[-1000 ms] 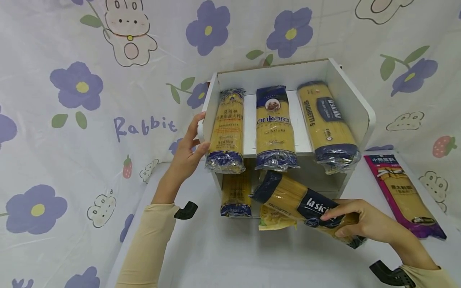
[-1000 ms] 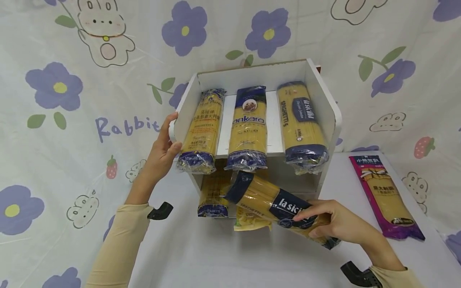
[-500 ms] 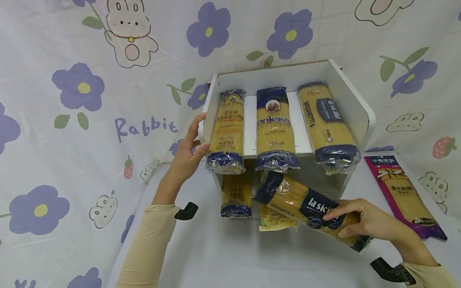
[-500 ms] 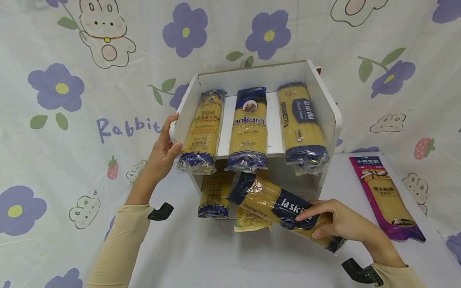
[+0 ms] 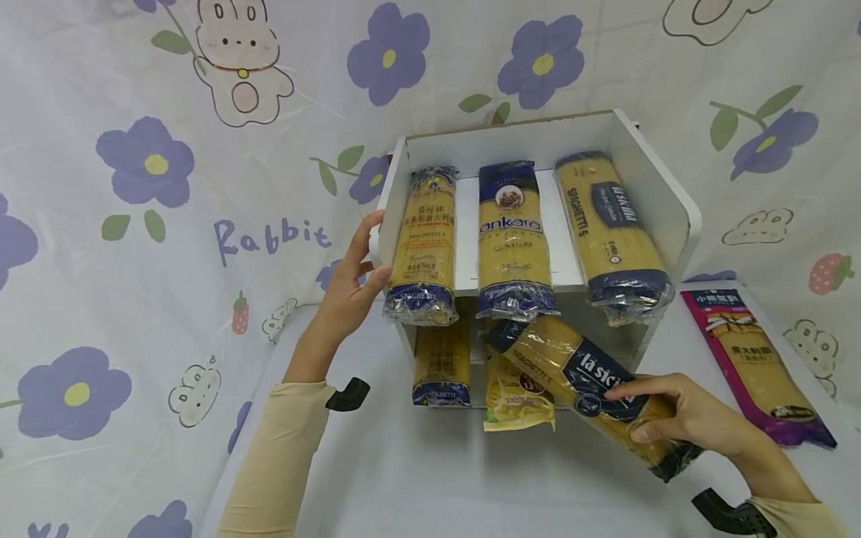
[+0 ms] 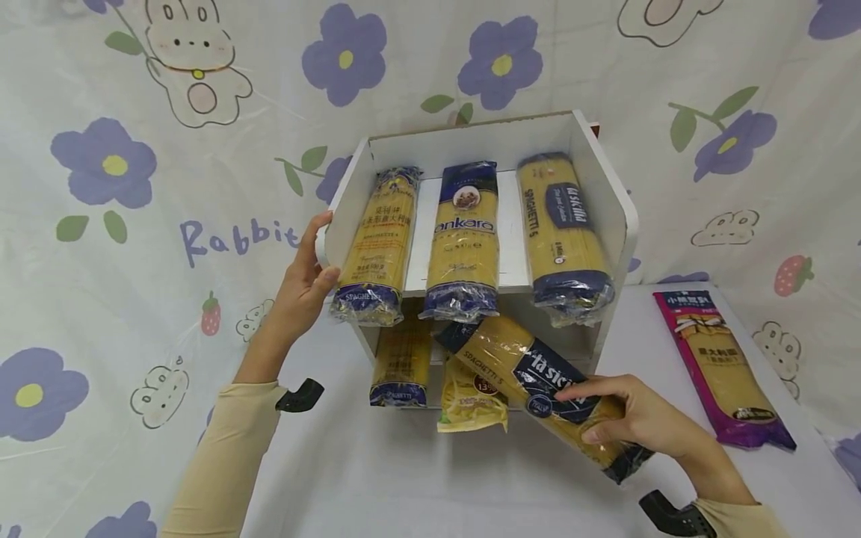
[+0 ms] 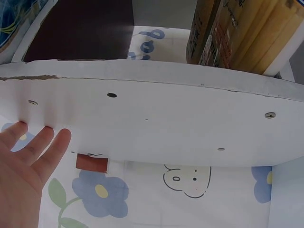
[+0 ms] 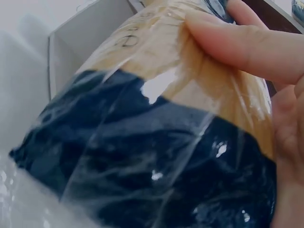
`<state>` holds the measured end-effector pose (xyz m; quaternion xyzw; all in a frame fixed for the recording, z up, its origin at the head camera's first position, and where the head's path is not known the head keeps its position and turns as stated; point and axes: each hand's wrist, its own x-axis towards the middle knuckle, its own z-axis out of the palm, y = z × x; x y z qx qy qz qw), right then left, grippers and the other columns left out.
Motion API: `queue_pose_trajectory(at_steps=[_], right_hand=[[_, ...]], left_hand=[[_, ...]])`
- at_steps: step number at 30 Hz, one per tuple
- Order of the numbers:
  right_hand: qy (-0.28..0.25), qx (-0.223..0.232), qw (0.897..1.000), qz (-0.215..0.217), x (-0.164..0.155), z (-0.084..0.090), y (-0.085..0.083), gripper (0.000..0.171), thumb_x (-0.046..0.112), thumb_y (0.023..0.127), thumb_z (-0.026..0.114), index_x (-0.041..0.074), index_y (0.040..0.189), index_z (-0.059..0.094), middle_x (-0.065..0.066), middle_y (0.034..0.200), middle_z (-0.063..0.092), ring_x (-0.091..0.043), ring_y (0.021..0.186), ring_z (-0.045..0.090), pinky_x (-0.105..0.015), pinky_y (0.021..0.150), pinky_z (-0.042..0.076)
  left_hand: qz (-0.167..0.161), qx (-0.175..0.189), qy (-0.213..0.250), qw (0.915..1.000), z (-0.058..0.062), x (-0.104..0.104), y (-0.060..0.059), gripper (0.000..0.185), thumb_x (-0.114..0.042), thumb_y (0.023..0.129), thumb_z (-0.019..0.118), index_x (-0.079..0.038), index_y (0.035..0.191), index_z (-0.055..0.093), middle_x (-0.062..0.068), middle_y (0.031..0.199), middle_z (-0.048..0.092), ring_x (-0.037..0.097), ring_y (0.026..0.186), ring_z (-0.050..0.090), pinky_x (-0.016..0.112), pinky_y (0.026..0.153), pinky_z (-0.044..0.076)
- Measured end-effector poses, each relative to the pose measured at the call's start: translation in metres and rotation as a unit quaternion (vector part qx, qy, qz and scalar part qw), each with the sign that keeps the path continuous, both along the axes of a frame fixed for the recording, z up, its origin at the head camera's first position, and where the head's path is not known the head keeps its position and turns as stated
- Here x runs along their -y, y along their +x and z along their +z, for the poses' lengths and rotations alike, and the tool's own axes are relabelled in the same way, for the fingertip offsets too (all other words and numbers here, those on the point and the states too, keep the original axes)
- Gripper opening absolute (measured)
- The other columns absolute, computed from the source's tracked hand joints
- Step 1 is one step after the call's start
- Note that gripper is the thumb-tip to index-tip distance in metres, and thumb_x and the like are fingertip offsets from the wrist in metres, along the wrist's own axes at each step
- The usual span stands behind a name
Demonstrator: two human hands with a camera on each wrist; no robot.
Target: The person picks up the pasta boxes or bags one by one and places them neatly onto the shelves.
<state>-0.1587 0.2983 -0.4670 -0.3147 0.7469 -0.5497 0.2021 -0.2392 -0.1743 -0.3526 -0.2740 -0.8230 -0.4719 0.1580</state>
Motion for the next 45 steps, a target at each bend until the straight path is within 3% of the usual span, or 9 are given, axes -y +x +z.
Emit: queue_pose_trajectory(at_steps=[14,24,31,37,45], right_hand=[[-0.045,0.005,0.993,-0.110,0.007,-0.025,0.010,0.054,-0.007,0.087,0.066,0.006,0.139,0.056,0.022,0.121,0.063,-0.004,0.101,0.063,-0.024,0.079,0.058],[-0.135,0.079,0.967,-0.203,0.018,-0.050,0.022,0.062,-0.012,0.086,0.065,0.013,0.142,0.055,0.021,0.122,0.062,-0.001,0.102,0.061,-0.019,0.083,0.056],[-0.209,0.085,0.948,-0.225,0.029,-0.058,0.028,0.064,-0.015,0.088,0.060,0.014,0.144,0.052,0.015,0.123,0.063,-0.001,0.102,0.063,-0.020,0.081,0.057],[-0.231,0.102,0.933,-0.255,0.040,-0.064,0.033,0.066,-0.013,0.090,0.060,0.017,0.147,0.049,0.017,0.125,0.061,0.000,0.102,0.063,-0.020,0.081,0.057],[-0.215,0.113,0.932,-0.270,0.047,-0.063,0.036,0.067,-0.011,0.091,0.060,0.017,0.150,0.044,0.018,0.130,0.056,0.001,0.105,0.061,-0.018,0.082,0.056]], left_hand=[[-0.003,0.003,0.003,1.0000,0.001,0.000,0.000,0.081,-0.075,0.089,0.045,-0.034,0.155,0.021,-0.001,0.157,0.038,0.026,0.121,0.054,0.056,0.094,0.052],[0.003,0.001,-0.003,1.0000,-0.001,-0.001,-0.001,0.081,-0.075,0.089,0.045,-0.034,0.155,0.021,-0.002,0.157,0.039,0.023,0.123,0.053,0.053,0.098,0.051],[0.005,-0.001,-0.006,1.0000,-0.001,-0.001,-0.001,0.082,-0.076,0.089,0.044,-0.034,0.155,0.021,0.001,0.154,0.042,0.024,0.121,0.054,0.054,0.098,0.050],[0.005,0.003,-0.006,1.0000,-0.002,-0.001,-0.001,0.083,-0.077,0.088,0.044,-0.035,0.155,0.020,0.000,0.155,0.040,0.025,0.122,0.054,0.055,0.098,0.050],[-0.006,0.005,0.005,1.0000,-0.002,0.000,-0.001,0.084,-0.076,0.088,0.045,-0.032,0.155,0.021,0.000,0.157,0.037,0.026,0.121,0.054,0.054,0.095,0.052]])
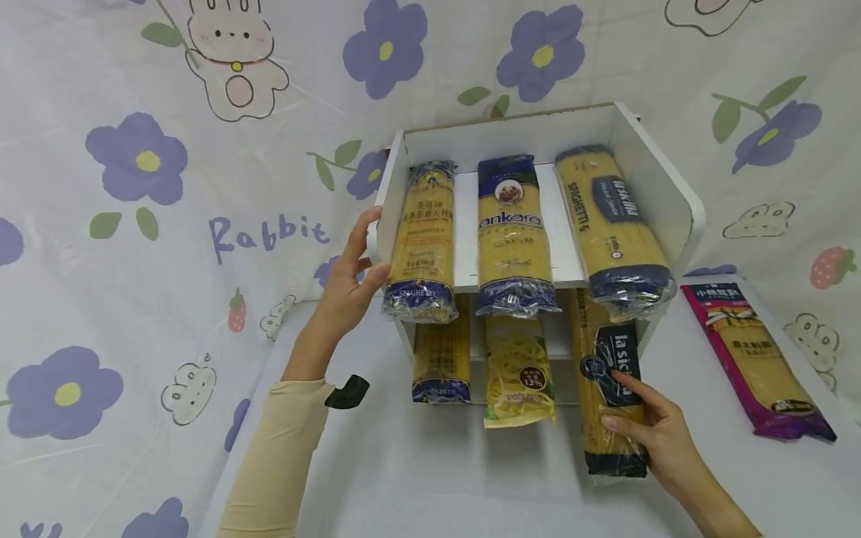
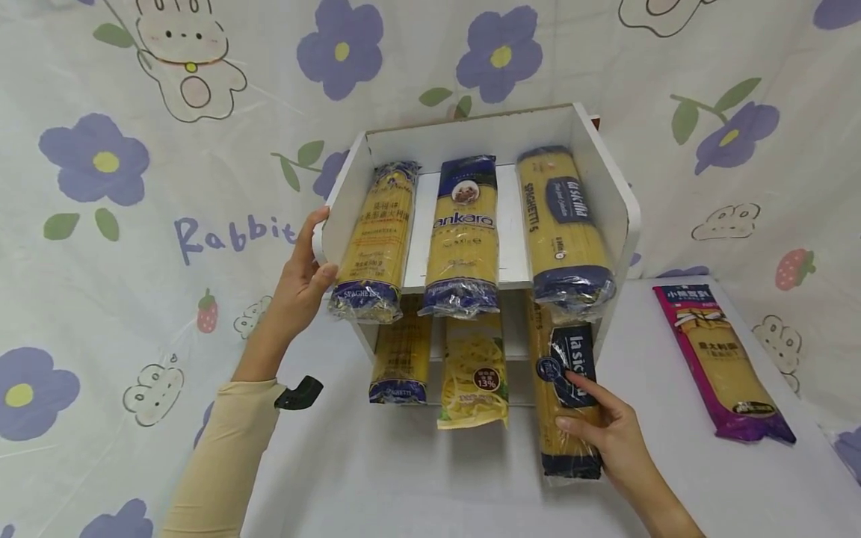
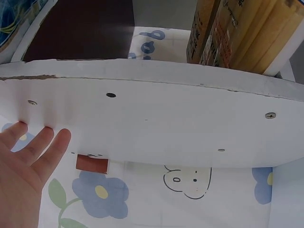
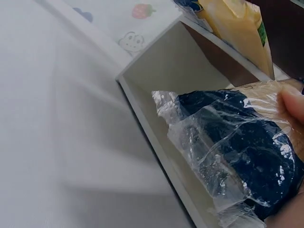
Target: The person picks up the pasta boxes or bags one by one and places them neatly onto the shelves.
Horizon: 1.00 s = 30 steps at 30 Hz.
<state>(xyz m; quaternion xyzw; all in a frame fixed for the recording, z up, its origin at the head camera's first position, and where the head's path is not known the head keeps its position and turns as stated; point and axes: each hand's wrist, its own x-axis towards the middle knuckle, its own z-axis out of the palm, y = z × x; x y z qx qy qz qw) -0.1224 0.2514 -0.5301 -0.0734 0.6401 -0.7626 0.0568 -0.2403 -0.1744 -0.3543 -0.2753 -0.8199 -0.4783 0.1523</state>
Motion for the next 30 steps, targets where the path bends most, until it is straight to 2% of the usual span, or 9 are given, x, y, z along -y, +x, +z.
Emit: queue_pose_trajectory(at_steps=[5,16,23,26,30], right_hand=[[0.014,0.003,1.000,0.002,0.001,0.005,0.004,0.069,-0.011,0.090,0.061,0.016,0.151,0.042,0.018,0.132,0.052,0.000,0.105,0.061,-0.019,0.082,0.056],[0.045,0.053,0.998,-0.012,0.005,0.015,0.009,0.071,-0.002,0.091,0.065,0.020,0.153,0.039,0.020,0.127,0.054,0.000,0.102,0.062,-0.021,0.082,0.056],[0.076,0.041,0.996,-0.015,0.005,0.028,0.009,0.066,0.003,0.095,0.063,0.022,0.153,0.038,0.015,0.127,0.052,-0.003,0.097,0.061,-0.024,0.075,0.058],[0.078,0.034,0.996,-0.002,0.004,0.036,0.009,0.063,0.005,0.098,0.058,0.022,0.154,0.036,0.013,0.128,0.051,-0.005,0.094,0.062,-0.026,0.072,0.059],[0.088,0.028,0.995,0.027,0.000,0.046,0.010,0.059,0.009,0.102,0.050,0.024,0.156,0.032,0.011,0.134,0.046,-0.006,0.096,0.061,-0.026,0.075,0.059]], left_hand=[[0.005,0.002,-0.003,1.0000,0.001,0.000,0.000,0.084,-0.077,0.087,0.044,-0.034,0.155,0.021,-0.004,0.160,0.034,0.026,0.125,0.054,0.054,0.095,0.053],[0.010,0.005,-0.006,0.9999,0.000,0.000,0.002,0.084,-0.077,0.087,0.045,-0.035,0.156,0.020,-0.003,0.160,0.034,0.028,0.124,0.054,0.056,0.095,0.053],[0.004,0.009,0.001,0.9999,-0.001,0.001,0.000,0.085,-0.077,0.087,0.045,-0.034,0.156,0.020,0.000,0.159,0.035,0.030,0.120,0.057,0.055,0.090,0.055],[0.005,0.008,0.000,1.0000,-0.001,0.001,0.000,0.085,-0.077,0.087,0.045,-0.034,0.156,0.020,0.000,0.159,0.035,0.031,0.121,0.056,0.056,0.091,0.054],[0.007,0.008,-0.003,0.9999,-0.001,0.001,0.000,0.084,-0.077,0.087,0.045,-0.035,0.156,0.019,0.000,0.158,0.036,0.029,0.121,0.057,0.055,0.091,0.054]])
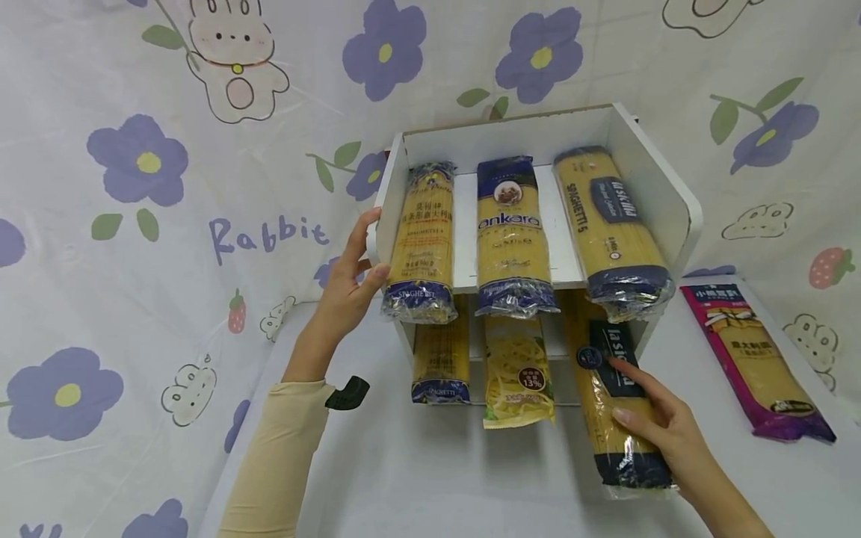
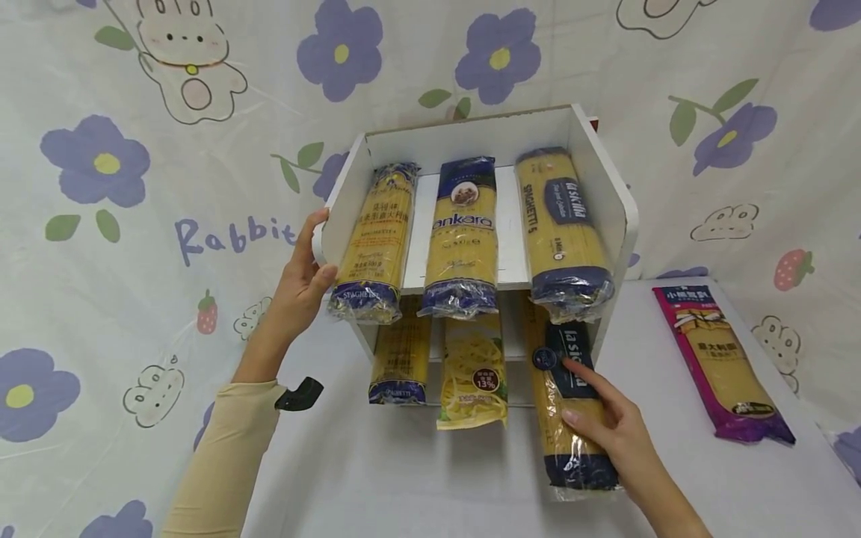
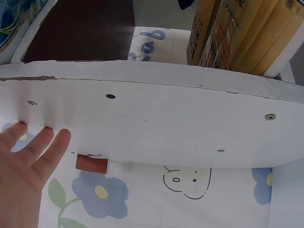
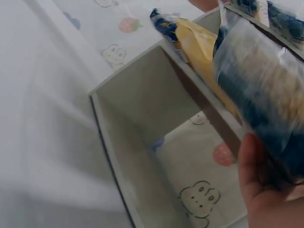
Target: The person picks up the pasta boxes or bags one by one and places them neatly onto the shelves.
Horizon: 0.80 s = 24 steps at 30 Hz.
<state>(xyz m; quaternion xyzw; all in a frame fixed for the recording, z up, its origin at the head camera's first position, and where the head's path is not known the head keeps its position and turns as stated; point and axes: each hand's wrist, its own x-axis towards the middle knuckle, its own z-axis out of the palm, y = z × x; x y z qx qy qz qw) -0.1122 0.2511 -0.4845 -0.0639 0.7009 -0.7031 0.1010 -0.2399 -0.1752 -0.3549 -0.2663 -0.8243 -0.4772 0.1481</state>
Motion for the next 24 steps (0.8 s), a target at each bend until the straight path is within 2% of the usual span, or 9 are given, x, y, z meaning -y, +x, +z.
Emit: queue_pose_trajectory(at_steps=[3,5,8,10,12,19,24], right_hand=[[-0.006,-0.015,0.999,0.038,-0.005,0.004,0.001,0.062,0.013,0.101,0.047,0.025,0.158,0.025,0.010,0.146,0.036,-0.006,0.110,0.054,-0.022,0.085,0.056],[-0.039,-0.040,0.995,0.084,-0.009,0.002,0.000,0.067,0.019,0.100,0.048,0.022,0.160,0.018,0.008,0.153,0.029,-0.007,0.120,0.050,-0.023,0.092,0.054],[-0.088,-0.069,0.981,0.155,-0.015,-0.002,-0.003,0.084,0.032,0.097,0.059,0.019,0.161,0.006,0.004,0.162,0.016,-0.005,0.134,0.043,-0.024,0.100,0.050],[-0.119,-0.070,0.971,0.194,-0.018,-0.006,-0.004,0.098,0.039,0.092,0.067,0.019,0.161,-0.001,0.000,0.164,0.010,-0.008,0.138,0.043,-0.029,0.102,0.052],[-0.113,-0.063,0.970,0.206,-0.019,-0.008,-0.004,0.106,0.041,0.089,0.071,0.022,0.160,-0.005,-0.001,0.165,0.004,-0.008,0.139,0.042,-0.031,0.101,0.052],[-0.071,-0.054,0.972,0.218,-0.022,-0.010,-0.004,0.114,0.043,0.085,0.076,0.029,0.159,-0.009,0.002,0.164,-0.003,-0.005,0.136,0.040,-0.031,0.097,0.054],[-0.045,-0.049,0.970,0.235,-0.023,-0.001,-0.003,0.119,0.031,0.083,0.081,0.029,0.159,-0.010,0.004,0.166,-0.012,0.004,0.136,0.038,-0.029,0.099,0.053]], left_hand=[[0.000,0.000,-0.001,1.0000,0.000,-0.001,0.000,0.083,-0.076,0.088,0.044,-0.036,0.156,0.019,0.001,0.157,0.038,0.030,0.119,0.058,0.054,0.089,0.056],[0.001,0.002,-0.003,1.0000,0.000,-0.001,0.001,0.083,-0.076,0.088,0.044,-0.036,0.156,0.018,0.002,0.157,0.038,0.032,0.118,0.058,0.053,0.086,0.057],[0.003,0.001,-0.006,1.0000,0.000,-0.001,0.001,0.082,-0.076,0.089,0.043,-0.036,0.156,0.018,0.002,0.157,0.038,0.032,0.118,0.058,0.052,0.085,0.057],[0.004,0.001,-0.008,1.0000,0.000,-0.001,0.001,0.083,-0.076,0.088,0.043,-0.036,0.156,0.018,0.001,0.157,0.037,0.030,0.119,0.057,0.052,0.089,0.055],[0.004,-0.003,-0.007,1.0000,0.000,-0.001,0.000,0.083,-0.076,0.088,0.043,-0.035,0.156,0.018,0.001,0.157,0.038,0.029,0.118,0.057,0.052,0.091,0.054],[0.003,-0.004,-0.004,1.0000,0.001,-0.001,0.001,0.083,-0.076,0.089,0.043,-0.033,0.156,0.019,0.001,0.156,0.039,0.027,0.117,0.055,0.054,0.095,0.052],[0.000,-0.002,-0.002,1.0000,0.001,-0.001,0.001,0.082,-0.075,0.089,0.044,-0.034,0.156,0.019,0.000,0.156,0.038,0.027,0.119,0.055,0.055,0.095,0.052]])
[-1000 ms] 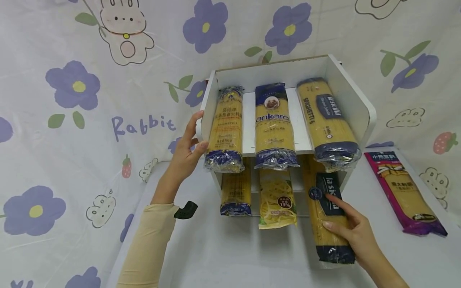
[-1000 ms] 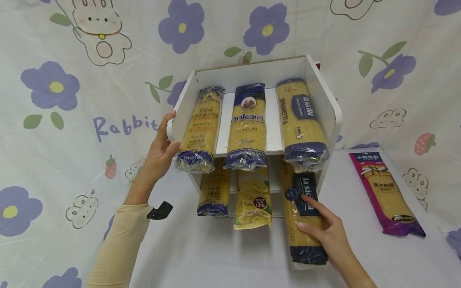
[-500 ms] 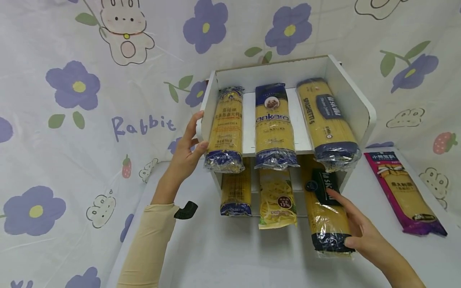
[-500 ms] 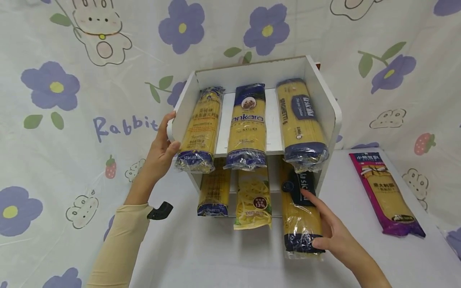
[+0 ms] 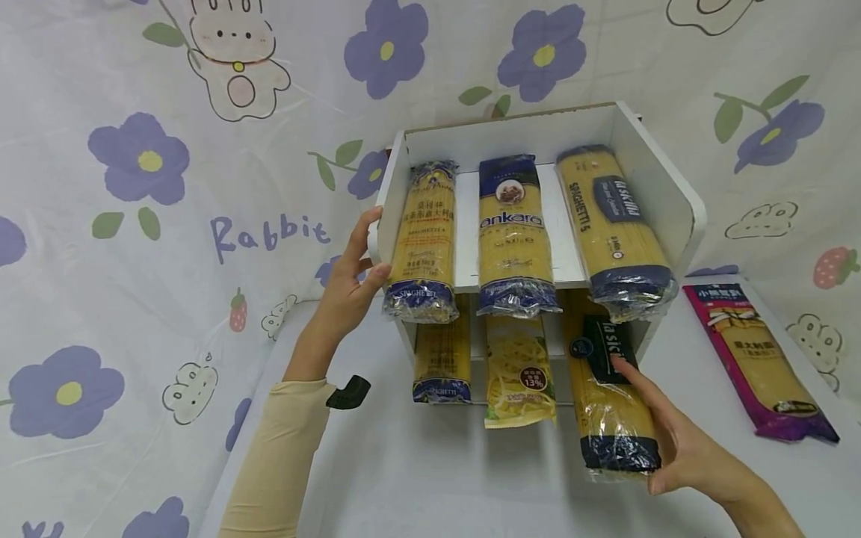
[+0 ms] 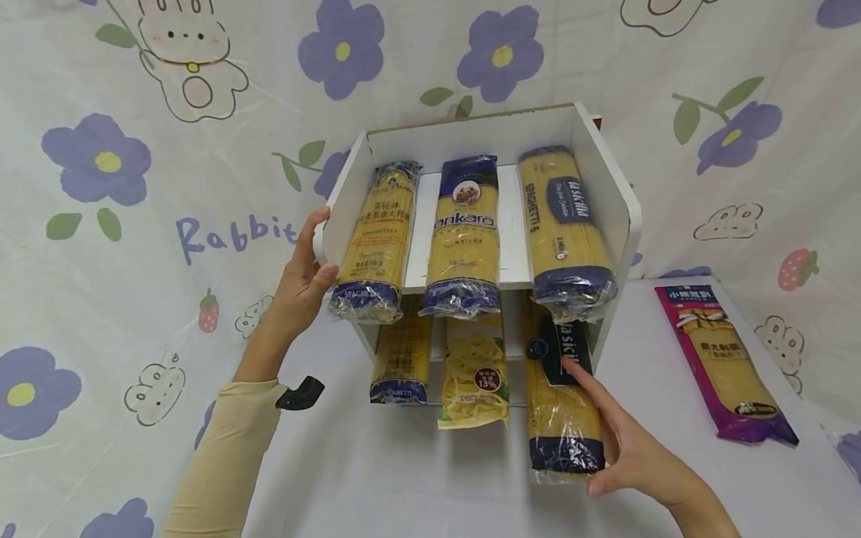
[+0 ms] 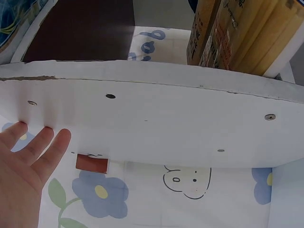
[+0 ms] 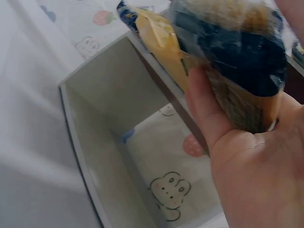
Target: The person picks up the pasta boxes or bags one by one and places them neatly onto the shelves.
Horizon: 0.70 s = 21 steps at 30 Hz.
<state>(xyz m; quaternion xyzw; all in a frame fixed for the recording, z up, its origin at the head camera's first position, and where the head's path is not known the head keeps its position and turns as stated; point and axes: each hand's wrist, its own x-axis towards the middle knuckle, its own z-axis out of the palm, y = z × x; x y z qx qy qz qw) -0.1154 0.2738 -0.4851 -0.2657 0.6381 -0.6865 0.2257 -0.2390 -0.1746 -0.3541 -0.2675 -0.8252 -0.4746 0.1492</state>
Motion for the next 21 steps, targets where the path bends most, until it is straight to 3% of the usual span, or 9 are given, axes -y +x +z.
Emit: queue_pose_trajectory(at_steps=[3,8,16,21], right_hand=[[0.018,0.011,1.000,0.000,0.0004,0.0042,0.0017,0.117,0.017,0.084,0.079,0.029,0.159,-0.010,0.006,0.166,-0.011,0.005,0.133,0.041,-0.028,0.098,0.053],[0.017,0.021,0.999,-0.024,0.0039,0.0044,0.0048,0.112,0.000,0.083,0.072,0.027,0.160,-0.005,0.010,0.161,0.006,-0.002,0.129,0.049,-0.030,0.097,0.055],[0.022,-0.028,0.995,-0.089,0.0090,0.0011,0.0067,0.100,-0.007,0.083,0.065,0.018,0.161,0.008,0.015,0.155,0.020,0.001,0.125,0.047,-0.024,0.092,0.056],[0.010,-0.016,0.995,-0.097,0.0073,0.0014,0.0090,0.096,-0.010,0.086,0.065,0.017,0.160,0.010,0.013,0.154,0.023,0.000,0.125,0.049,-0.025,0.092,0.057]], left_hand=[[0.004,0.000,-0.003,1.0000,-0.0004,-0.0002,-0.0001,0.082,-0.076,0.089,0.044,-0.035,0.156,0.019,-0.001,0.157,0.037,0.027,0.120,0.054,0.055,0.096,0.052],[0.010,-0.001,-0.008,0.9999,-0.0005,-0.0001,-0.0003,0.083,-0.077,0.089,0.043,-0.035,0.156,0.019,-0.003,0.159,0.034,0.027,0.123,0.053,0.055,0.098,0.050],[0.006,0.000,-0.006,1.0000,0.0003,0.0007,-0.0002,0.083,-0.076,0.089,0.043,-0.035,0.156,0.019,-0.002,0.158,0.036,0.027,0.121,0.054,0.055,0.096,0.051],[0.000,0.000,0.000,1.0000,-0.0005,0.0001,-0.0008,0.083,-0.076,0.088,0.044,-0.034,0.156,0.019,0.001,0.156,0.038,0.028,0.119,0.056,0.055,0.093,0.053]])
